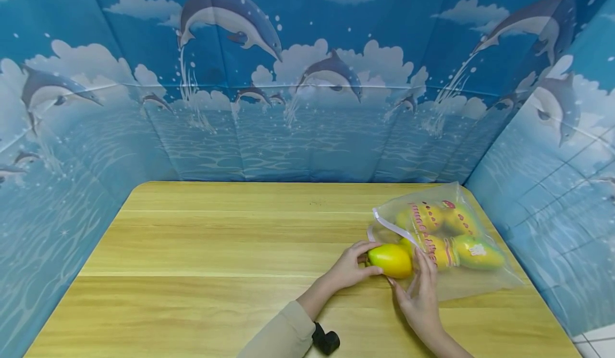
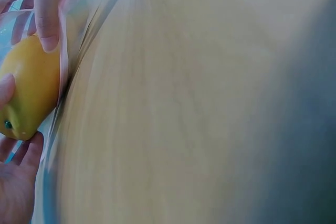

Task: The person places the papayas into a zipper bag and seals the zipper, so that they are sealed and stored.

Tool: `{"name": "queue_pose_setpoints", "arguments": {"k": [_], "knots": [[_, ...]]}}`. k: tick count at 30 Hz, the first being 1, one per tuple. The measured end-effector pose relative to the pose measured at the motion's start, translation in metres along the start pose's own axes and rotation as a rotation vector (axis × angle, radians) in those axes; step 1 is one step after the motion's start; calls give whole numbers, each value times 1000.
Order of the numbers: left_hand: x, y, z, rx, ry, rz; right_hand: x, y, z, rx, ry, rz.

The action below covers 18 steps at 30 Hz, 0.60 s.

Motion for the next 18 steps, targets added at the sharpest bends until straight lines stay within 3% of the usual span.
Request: {"name": "queue_pose_setpoints", "arguments": {"k": [12, 18], "knots": [[6, 4, 4, -146, -29, -7, -1, 0, 0, -11, 25, 28], [9, 8, 8, -160, -59, -24, -2, 0, 0, -2, 55, 45]]}}
Point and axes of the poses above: each hand's wrist, its own x-axis towards the middle knuckle, its own y-axis out of the palm, z = x × y, the point moved 2 cm from there along x, towards the middle knuckle, and after that the axes turned 8 degrees about -x, right-handed, at the moved point
